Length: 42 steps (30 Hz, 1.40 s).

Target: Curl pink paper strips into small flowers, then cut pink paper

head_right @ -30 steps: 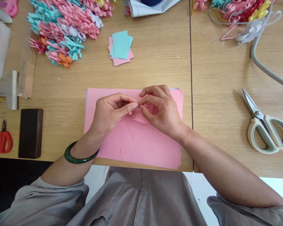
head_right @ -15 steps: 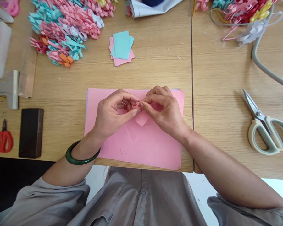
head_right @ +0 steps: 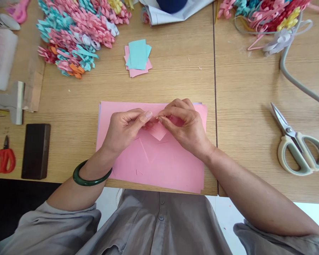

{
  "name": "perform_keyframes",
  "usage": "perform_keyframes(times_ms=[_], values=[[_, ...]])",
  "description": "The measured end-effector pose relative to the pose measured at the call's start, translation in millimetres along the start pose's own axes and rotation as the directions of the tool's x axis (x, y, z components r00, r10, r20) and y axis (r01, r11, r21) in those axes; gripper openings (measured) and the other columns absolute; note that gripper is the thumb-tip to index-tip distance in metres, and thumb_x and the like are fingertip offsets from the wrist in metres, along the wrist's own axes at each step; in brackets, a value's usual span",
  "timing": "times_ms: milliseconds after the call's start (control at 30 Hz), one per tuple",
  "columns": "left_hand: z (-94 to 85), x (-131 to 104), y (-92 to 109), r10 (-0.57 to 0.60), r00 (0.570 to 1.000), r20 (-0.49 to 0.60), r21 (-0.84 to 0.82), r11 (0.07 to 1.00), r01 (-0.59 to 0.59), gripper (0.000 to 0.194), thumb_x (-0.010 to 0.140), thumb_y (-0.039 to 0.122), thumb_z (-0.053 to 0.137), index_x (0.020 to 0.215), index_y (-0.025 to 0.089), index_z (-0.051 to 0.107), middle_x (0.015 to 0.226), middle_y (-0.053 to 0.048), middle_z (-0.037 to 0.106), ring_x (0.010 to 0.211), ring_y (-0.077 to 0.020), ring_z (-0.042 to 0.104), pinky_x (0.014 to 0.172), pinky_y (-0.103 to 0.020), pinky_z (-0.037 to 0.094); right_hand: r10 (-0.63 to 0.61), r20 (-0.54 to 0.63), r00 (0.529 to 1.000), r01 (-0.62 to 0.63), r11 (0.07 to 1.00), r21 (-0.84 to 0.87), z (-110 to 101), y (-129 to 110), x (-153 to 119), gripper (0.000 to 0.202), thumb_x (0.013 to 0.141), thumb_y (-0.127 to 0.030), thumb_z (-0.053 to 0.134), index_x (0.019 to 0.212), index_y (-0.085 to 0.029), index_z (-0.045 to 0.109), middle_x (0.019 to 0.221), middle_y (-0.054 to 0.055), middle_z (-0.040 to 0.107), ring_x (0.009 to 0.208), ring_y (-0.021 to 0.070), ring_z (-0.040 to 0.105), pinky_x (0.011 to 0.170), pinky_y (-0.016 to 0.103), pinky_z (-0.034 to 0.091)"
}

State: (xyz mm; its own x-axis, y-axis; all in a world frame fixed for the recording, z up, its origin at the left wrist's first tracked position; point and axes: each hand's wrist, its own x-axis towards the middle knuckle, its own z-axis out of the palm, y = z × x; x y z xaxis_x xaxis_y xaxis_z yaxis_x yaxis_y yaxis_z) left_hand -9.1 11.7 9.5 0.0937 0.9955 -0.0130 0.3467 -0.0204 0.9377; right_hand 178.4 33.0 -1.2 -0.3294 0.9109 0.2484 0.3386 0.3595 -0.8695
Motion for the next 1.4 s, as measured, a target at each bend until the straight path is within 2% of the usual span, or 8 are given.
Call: perform_keyframes(times_ms=[167, 333, 500, 733, 1000, 1167, 1400], values=[[-0.1, 0.5, 1.0, -0.036, 0.999, 0.035, -0.05, 0.998, 0.037, 0.028, 0.087, 0.038, 0.069, 0.07, 0.016, 0.074, 0.071, -0.003, 0.071, 0.069, -0.013, 0.063, 0.064, -0.026, 0.048, -0.097, -0.026, 0.995, 0.096, 0.994, -0.046, 2.1, 1.4, -1.6, 0.014, 0.093, -0.033, 0.063, 0.085, -0.029, 0.075, 0.084, 0.002, 0.07, 0.087, 0.0202, 0.058, 0.079, 0.04, 0.049], [1.8, 0.1, -0.7, -0.01, 1.0, -0.021, -0.05, 0.999, 0.009, 0.021, 0.085, 0.033, 0.071, 0.071, 0.018, 0.075, 0.07, -0.001, 0.071, 0.067, -0.0115, 0.061, 0.062, -0.024, 0.048, -0.168, -0.045, 0.985, 0.159, 0.973, -0.166, 3.9, 2.9, -1.4, 0.015, 0.093, -0.032, 0.063, 0.084, -0.029, 0.074, 0.084, 0.003, 0.07, 0.09, 0.0215, 0.055, 0.081, 0.042, 0.048], [2.7, 0.2, -1.9, 0.012, 0.995, -0.098, -0.045, 0.999, -0.017, 0.01, 0.081, 0.028, 0.076, 0.076, 0.019, 0.076, 0.077, 0.0, 0.074, 0.071, -0.0109, 0.064, 0.066, -0.023, 0.051, -0.101, -0.013, 0.995, 0.097, 0.978, -0.183, 2.7, 2.3, -0.1, 0.017, 0.094, -0.035, 0.061, 0.087, -0.026, 0.074, 0.091, 0.005, 0.069, 0.092, 0.022, 0.056, 0.083, 0.043, 0.049], [3.7, -0.2, -2.4, 0.013, 0.994, -0.113, -0.029, 0.999, -0.016, 0.005, 0.079, 0.024, 0.077, 0.078, 0.019, 0.076, 0.079, 0.0, 0.074, 0.07, -0.0108, 0.065, 0.066, -0.023, 0.052, -0.086, 0.008, 0.996, 0.087, 0.987, -0.138, 2.7, 2.2, -1.3, 0.02, 0.094, -0.035, 0.06, 0.083, -0.024, 0.072, 0.093, 0.005, 0.068, 0.092, 0.022, 0.056, 0.085, 0.043, 0.048], [6.0, 0.0, -4.6, 0.165, 0.976, -0.143, 0.074, 0.985, -0.156, 0.008, 0.081, 0.026, 0.076, 0.077, 0.019, 0.074, 0.075, 0.0, 0.071, 0.07, -0.0103, 0.061, 0.064, -0.023, 0.049, -0.06, 0.033, 0.998, 0.064, 0.992, -0.109, 3.3, 1.9, -0.8, 0.014, 0.092, -0.033, 0.063, 0.083, -0.024, 0.07, 0.097, 0.005, 0.068, 0.096, 0.0225, 0.057, 0.087, 0.043, 0.048], [4.2, 0.7, -5.8, 0.163, 0.984, -0.064, 0.065, 0.985, -0.159, 0.008, 0.085, 0.028, 0.072, 0.085, 0.021, 0.076, 0.084, -0.002, 0.073, 0.077, -0.013, 0.065, 0.069, -0.026, 0.052, -0.105, 0.015, 0.994, 0.106, 0.985, -0.138, 3.5, 4.9, 0.4, 0.007, 0.089, -0.029, 0.066, 0.083, -0.026, 0.069, 0.095, 0.004, 0.066, 0.094, 0.0222, 0.057, 0.088, 0.044, 0.047], [3.5, 0.2, -5.2, 0.306, 0.949, -0.078, 0.283, 0.919, -0.273, 0.014, 0.089, 0.026, 0.066, 0.078, 0.021, 0.074, 0.078, -0.002, 0.071, 0.072, -0.0133, 0.063, 0.067, -0.027, 0.049, -0.119, 0.017, 0.993, 0.12, 0.977, -0.176, 4.8, 5.9, 0.6, 0.008, 0.087, -0.026, 0.065, 0.079, -0.026, 0.067, 0.094, 0.005, 0.065, 0.093, 0.0226, 0.055, 0.086, 0.044, 0.048]])
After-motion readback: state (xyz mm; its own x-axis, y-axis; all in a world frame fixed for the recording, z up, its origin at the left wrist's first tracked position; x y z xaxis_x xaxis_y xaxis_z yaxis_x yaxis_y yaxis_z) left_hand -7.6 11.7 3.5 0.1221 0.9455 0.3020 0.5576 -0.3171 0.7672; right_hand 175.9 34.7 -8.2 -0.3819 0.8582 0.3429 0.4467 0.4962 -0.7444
